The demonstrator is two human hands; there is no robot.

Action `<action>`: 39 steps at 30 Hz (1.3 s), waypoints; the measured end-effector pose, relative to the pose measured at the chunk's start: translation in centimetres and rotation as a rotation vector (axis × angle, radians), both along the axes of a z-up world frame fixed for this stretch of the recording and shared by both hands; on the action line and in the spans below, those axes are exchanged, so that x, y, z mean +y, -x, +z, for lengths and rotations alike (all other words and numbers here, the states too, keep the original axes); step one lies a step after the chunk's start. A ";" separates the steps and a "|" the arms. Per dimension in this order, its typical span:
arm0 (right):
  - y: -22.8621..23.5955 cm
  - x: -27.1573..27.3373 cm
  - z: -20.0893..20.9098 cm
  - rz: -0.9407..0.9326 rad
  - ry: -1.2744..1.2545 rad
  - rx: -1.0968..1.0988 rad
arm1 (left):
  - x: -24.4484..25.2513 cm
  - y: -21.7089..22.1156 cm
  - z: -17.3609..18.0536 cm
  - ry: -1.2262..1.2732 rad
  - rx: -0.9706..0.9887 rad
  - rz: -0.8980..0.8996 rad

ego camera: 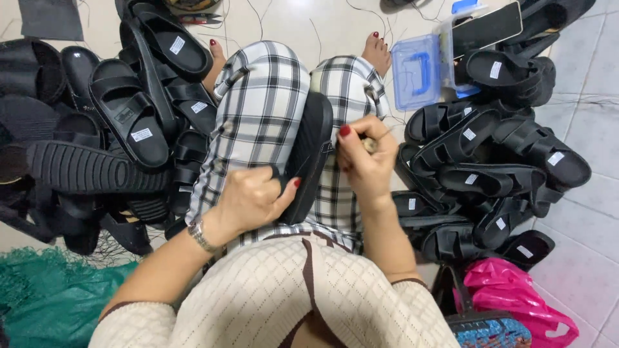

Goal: Hand-sewing the straps and soles of black sandals using a needle and thread while sitting on the floor.

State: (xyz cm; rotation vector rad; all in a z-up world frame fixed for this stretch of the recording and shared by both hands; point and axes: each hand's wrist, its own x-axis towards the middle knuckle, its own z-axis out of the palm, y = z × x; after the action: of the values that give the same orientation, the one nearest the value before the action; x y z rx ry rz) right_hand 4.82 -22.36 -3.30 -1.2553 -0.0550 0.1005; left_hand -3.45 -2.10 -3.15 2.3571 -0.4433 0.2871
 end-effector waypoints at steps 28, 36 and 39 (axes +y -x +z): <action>-2.0 -3.7 10.5 0.626 1.518 -0.635 | 2.3 -10.0 1.7 -0.045 0.085 -0.254; -2.6 -1.9 11.2 0.682 1.485 -0.683 | 2.7 -10.5 0.8 -0.036 -0.097 -0.254; -3.0 -1.0 11.7 0.690 1.451 -0.656 | 2.9 -10.4 0.9 -0.033 -0.102 -0.252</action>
State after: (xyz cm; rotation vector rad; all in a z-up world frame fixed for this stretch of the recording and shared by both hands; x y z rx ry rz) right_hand 7.84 -23.39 8.39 -2.6215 -1.1580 0.3566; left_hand 6.99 0.78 -2.26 2.2941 -0.7915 0.2836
